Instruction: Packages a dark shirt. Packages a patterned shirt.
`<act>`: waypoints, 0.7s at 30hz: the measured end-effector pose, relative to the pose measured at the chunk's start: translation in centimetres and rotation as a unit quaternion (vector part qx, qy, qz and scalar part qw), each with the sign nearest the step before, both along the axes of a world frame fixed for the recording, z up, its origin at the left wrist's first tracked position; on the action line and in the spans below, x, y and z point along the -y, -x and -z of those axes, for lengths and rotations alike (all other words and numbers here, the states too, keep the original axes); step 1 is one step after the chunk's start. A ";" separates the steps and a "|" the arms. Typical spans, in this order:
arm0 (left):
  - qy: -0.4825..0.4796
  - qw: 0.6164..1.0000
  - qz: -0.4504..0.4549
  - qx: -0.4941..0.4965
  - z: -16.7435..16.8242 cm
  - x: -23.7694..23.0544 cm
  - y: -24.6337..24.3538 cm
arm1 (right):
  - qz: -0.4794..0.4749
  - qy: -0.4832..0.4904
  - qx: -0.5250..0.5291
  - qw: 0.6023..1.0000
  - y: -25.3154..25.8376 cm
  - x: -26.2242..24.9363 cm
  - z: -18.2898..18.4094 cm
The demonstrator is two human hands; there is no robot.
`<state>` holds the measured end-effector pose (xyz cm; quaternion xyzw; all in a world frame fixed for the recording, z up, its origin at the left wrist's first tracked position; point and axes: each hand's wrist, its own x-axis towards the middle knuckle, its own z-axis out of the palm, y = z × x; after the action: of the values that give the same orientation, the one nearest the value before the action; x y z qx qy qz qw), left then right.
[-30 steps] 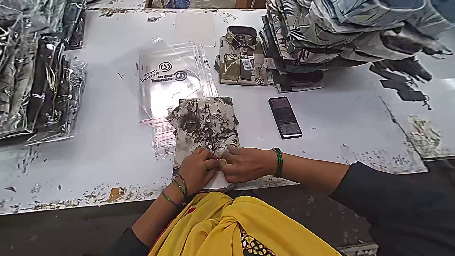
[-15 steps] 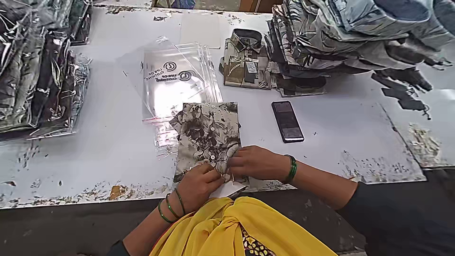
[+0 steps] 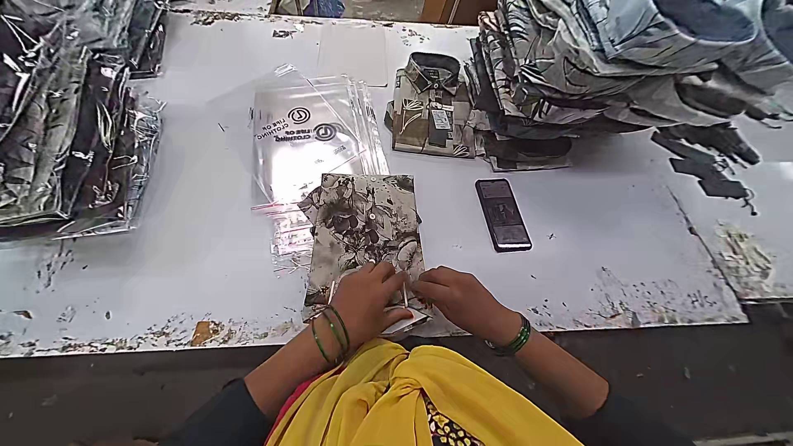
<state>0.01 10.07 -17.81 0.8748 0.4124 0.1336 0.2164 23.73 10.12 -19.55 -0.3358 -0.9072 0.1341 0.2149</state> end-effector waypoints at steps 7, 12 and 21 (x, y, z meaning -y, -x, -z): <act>-0.013 1.000 -0.027 -0.003 0.7 0.4 -0.2 | -0.058 -0.121 0.041 0.990 0.3 -0.2 0.2; -0.013 0.999 -0.037 -0.008 0.9 0.8 -0.2 | -0.062 -0.113 -0.018 0.991 0.3 0.9 0.8; -0.046 0.987 -0.063 0.142 1.1 0.8 5.7 | 0.055 -0.018 0.053 0.997 -2.8 -2.1 0.0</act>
<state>-5.68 9.28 -18.87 0.8282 0.4255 0.2885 0.2233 26.50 12.23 -19.57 -0.3879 -0.8997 0.0875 0.1802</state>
